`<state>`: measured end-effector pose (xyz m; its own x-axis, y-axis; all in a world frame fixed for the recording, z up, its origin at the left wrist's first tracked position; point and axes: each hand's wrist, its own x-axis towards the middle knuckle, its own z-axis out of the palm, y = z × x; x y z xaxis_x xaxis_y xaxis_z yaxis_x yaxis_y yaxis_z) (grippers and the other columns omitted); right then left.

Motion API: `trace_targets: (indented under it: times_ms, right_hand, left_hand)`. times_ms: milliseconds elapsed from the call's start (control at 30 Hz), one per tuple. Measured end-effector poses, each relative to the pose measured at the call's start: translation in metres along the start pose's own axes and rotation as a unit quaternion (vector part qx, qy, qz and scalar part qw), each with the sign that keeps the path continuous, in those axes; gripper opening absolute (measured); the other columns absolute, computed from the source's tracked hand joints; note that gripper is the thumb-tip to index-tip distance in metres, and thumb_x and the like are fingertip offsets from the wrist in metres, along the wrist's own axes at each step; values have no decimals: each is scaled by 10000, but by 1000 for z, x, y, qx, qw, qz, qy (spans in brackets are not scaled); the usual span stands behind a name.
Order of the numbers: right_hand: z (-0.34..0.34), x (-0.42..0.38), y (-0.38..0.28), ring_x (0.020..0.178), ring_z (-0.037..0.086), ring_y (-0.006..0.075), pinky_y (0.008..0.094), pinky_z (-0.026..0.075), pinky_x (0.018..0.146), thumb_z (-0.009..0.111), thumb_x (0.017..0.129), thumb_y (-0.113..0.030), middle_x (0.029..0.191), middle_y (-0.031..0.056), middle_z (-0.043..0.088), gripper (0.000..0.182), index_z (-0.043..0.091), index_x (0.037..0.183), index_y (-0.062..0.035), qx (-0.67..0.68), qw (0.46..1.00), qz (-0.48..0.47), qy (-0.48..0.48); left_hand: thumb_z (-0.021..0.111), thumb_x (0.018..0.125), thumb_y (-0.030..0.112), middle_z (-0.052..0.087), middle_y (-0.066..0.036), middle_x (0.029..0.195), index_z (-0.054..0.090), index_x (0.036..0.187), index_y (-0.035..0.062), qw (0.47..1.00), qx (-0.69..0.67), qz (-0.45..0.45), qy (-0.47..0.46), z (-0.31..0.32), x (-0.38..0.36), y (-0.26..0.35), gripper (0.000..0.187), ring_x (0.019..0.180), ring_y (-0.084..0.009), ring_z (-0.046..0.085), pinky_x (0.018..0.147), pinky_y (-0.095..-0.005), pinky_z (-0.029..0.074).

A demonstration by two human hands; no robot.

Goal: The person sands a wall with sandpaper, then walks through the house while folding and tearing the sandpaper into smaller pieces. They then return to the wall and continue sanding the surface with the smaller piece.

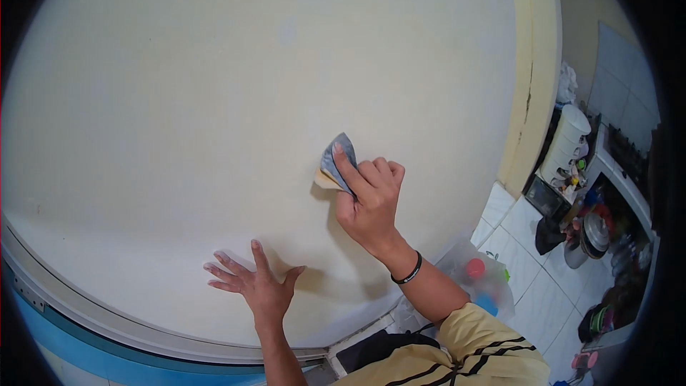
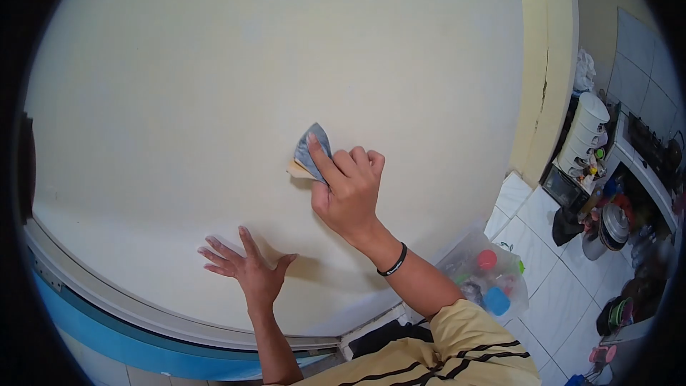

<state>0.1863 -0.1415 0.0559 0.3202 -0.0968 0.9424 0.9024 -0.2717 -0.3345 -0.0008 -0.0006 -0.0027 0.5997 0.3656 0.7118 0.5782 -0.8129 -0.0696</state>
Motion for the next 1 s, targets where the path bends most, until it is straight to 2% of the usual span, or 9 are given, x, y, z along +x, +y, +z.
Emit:
trace_targets:
  times_ms: [100, 333, 500, 600, 667, 933, 1000]
  right_hand:
    - [-5, -27, 4, 635, 375, 199, 349, 269, 700, 507, 564, 19, 649, 15, 350, 654, 671, 1185, -103, -24, 999, 20, -23]
    - [-2, 9, 5, 631, 373, 199, 349, 274, 704, 509, 563, 18, 651, 14, 354, 651, 672, 1181, -102, -10, 1000, -10, 9]
    - [-5, -25, 2, 624, 373, 200, 346, 277, 701, 520, 572, 15, 647, 18, 357, 647, 666, 1192, -96, -24, 999, 21, -30]
    - [0, -7, 2, 621, 370, 201, 348, 275, 700, 514, 565, 18, 643, 21, 354, 658, 664, 1196, -93, 8, 1000, -1, 6]
    - [3, 6, -1, 621, 369, 202, 350, 275, 698, 514, 562, 16, 641, 21, 352, 655, 666, 1190, -88, 7, 1000, -6, 11]
    - [-4, -12, -3, 623, 364, 202, 354, 270, 686, 514, 570, 12, 643, 21, 352, 641, 668, 1183, -92, -9, 1000, 10, -24]
    - [0, 9, -2, 626, 364, 201, 353, 267, 686, 505, 564, 17, 647, 22, 353, 648, 671, 1180, -97, 17, 1000, -14, 11]
  left_hand:
    - [848, 568, 560, -182, -326, 1505, 102, 1531, 272, 1000, -5, -13, -5, 1, 1, 1, 1252, 1351, -579, -198, 971, -773, -59]
    - [851, 568, 550, -178, -318, 1510, 109, 1530, 276, 1000, -11, -4, 9, -1, 1, 1, 1246, 1352, -578, -194, 972, -775, -45]
    - [852, 568, 548, -174, -316, 1512, 116, 1530, 273, 1000, -9, 9, 29, 0, 2, 1, 1242, 1352, -578, -197, 971, -776, -46]
    - [813, 611, 583, -150, -326, 1511, 160, 1519, 330, 999, -52, 1, 17, -2, 0, -1, 1146, 1335, -600, -206, 958, -779, -79]
    - [851, 573, 547, -180, -310, 1512, 110, 1531, 270, 1000, -11, 2, 11, -2, 0, 1, 1242, 1350, -574, -207, 978, -770, -52]
    - [847, 585, 547, -206, -313, 1503, 73, 1533, 262, 1000, 3, -5, -5, -3, 1, 2, 1256, 1346, -572, -221, 979, -767, -59]
    - [848, 585, 546, -209, -315, 1501, 68, 1533, 258, 1000, 6, -5, -8, -2, 2, 2, 1260, 1345, -573, -222, 979, -767, -59]
